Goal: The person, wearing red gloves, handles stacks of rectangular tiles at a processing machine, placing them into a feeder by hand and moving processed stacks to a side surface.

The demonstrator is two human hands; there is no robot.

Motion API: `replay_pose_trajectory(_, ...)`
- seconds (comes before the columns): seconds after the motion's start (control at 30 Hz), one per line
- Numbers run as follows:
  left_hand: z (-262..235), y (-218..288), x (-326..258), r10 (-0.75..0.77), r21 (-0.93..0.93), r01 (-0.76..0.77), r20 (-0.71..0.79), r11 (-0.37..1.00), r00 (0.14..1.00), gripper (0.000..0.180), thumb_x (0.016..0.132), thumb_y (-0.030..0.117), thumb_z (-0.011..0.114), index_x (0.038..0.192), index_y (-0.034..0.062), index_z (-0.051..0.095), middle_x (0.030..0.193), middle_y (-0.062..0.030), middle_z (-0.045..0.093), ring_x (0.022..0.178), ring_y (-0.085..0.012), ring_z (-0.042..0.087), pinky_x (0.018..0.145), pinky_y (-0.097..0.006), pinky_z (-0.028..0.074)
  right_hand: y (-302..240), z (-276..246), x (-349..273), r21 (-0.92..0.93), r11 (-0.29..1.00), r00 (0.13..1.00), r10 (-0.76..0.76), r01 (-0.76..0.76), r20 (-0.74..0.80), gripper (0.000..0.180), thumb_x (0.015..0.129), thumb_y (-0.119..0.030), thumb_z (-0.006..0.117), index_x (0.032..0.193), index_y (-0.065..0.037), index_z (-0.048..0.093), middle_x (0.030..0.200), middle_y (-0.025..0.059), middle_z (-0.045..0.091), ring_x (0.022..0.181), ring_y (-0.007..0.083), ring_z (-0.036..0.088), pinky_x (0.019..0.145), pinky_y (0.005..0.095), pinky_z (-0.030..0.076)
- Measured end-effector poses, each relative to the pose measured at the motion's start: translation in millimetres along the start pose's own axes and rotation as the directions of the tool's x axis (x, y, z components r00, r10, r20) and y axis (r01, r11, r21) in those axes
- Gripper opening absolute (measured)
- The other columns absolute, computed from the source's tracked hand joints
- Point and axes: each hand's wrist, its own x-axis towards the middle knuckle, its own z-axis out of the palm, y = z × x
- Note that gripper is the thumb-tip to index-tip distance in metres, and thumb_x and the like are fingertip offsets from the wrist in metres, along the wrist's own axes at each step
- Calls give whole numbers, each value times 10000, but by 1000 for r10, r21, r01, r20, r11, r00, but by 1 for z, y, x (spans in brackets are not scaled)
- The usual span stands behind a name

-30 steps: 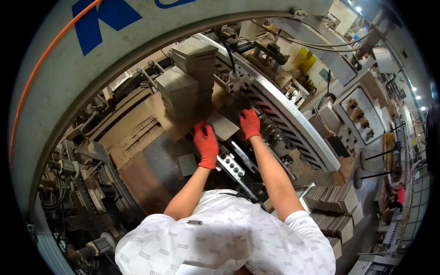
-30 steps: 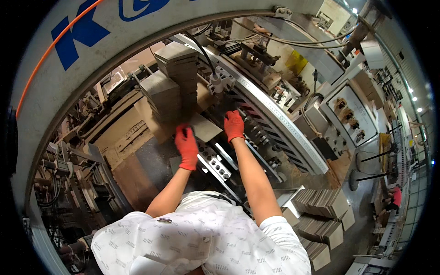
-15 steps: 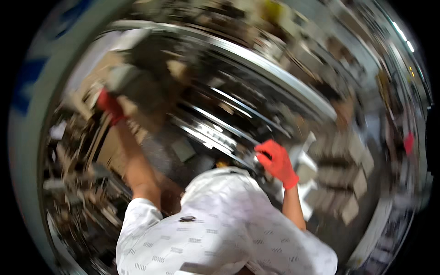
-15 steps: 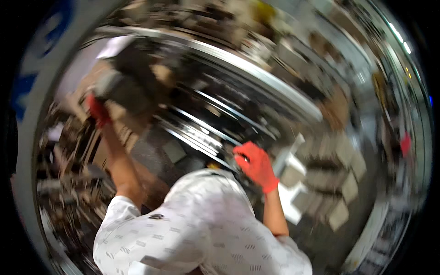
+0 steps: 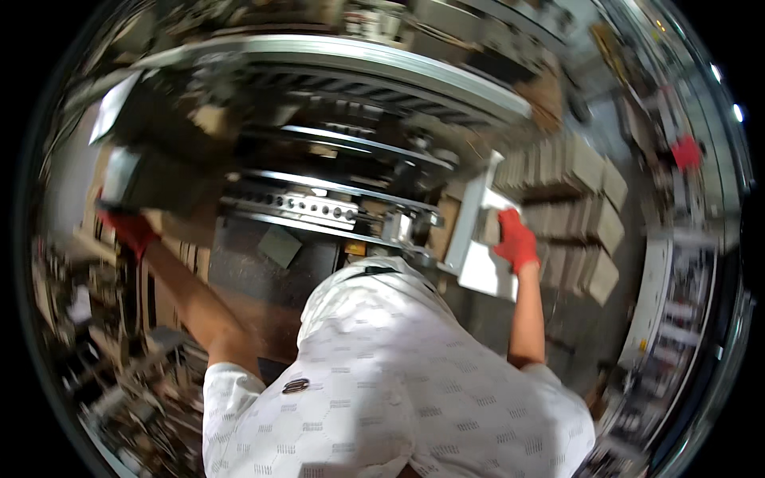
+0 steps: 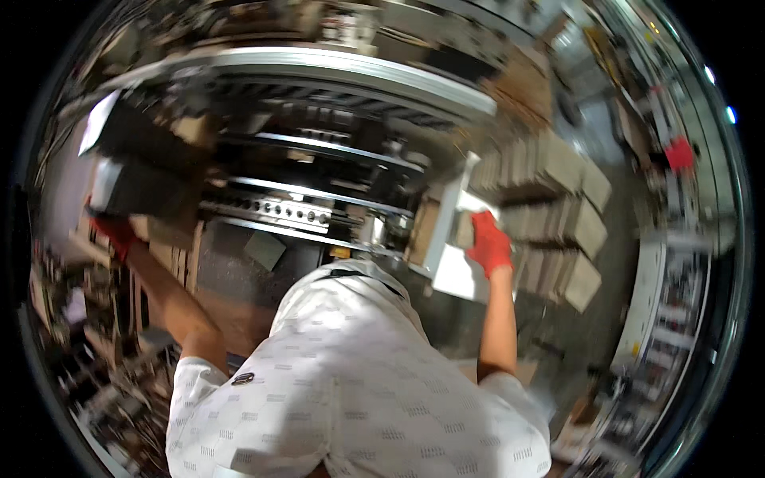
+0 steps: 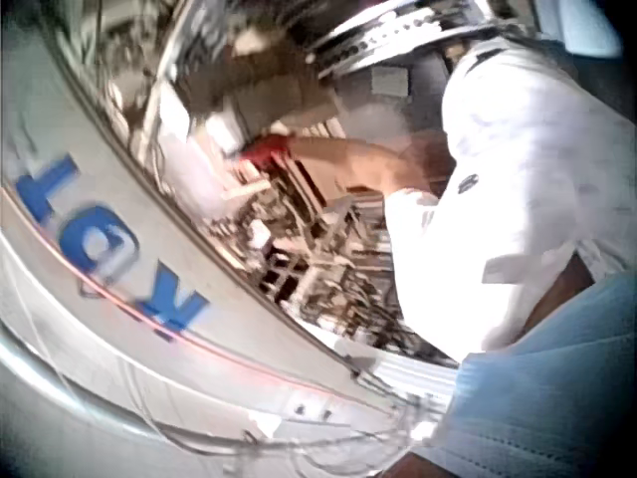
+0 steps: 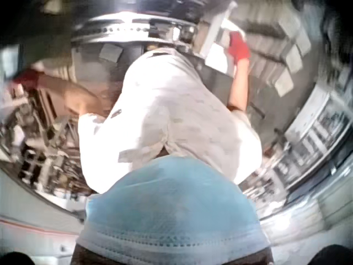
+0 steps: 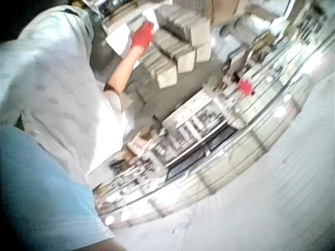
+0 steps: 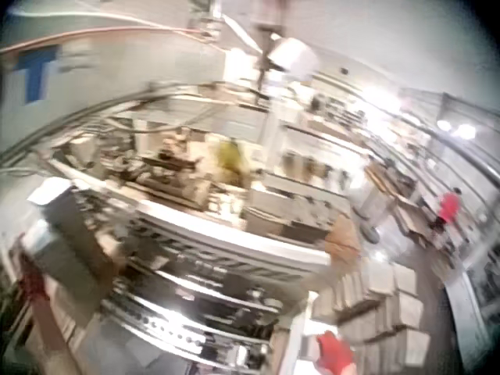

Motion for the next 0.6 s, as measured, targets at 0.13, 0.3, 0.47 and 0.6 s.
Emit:
replay_pose_trajectory(0.13, -27, 13, -45, 563, 368, -481, -157, 796, 811, 242, 1108, 270, 485, 1087, 51, 587, 1038, -36, 569, 974, -185, 547, 918, -350, 442, -62, -50, 18, -48, 998, 994, 35, -30, 101, 826, 575, -301, 889, 1296, -149, 515, 1270, 107, 584, 1101, 386, 656, 835, 504, 567)
replay_pose_trajectory(0.3, 49, 39, -191, 471, 273, -396, -317, 877, 823, 285, 1102, 205, 539, 1300, 2, 567, 1230, -105, 601, 1138, -213, 584, 1019, -366, 468, -208, -79, 92, 153, 849, 837, -442, 506, -322, 727, 688, -401, 823, 1284, -88, 548, 1293, 130, 616, 1132, 353, 653, 873, 441, 554)
replay_pose_trajectory(0.47, 93, -18, -271, -22, 343, 6, 42, 939, 999, 308, 1049, 91, 546, 1345, 8, 563, 1267, -121, 623, 1196, -244, 577, 1066, -349, 429, -390, -78, 192, 125, 739, 747, -638, 662, -186, 678, 701, -417, 797, 1267, -142, 544, 1253, 145, 602, 980, 415, 688, 787, 501, 570)
replay_pose_trajectory(0.6, 111, -12, -305, -153, 328, 92, 166, 940, 974, 430, 1014, 93, 600, 1435, 35, 535, 1196, -76, 607, 1079, -170, 572, 966, -294, 463, -462, -49, 257, -23, 792, 782, -606, 610, -148, 589, 758, -421, 794, 1238, -149, 590, 1216, 196, 612, 985, 408, 697, 776, 516, 574)
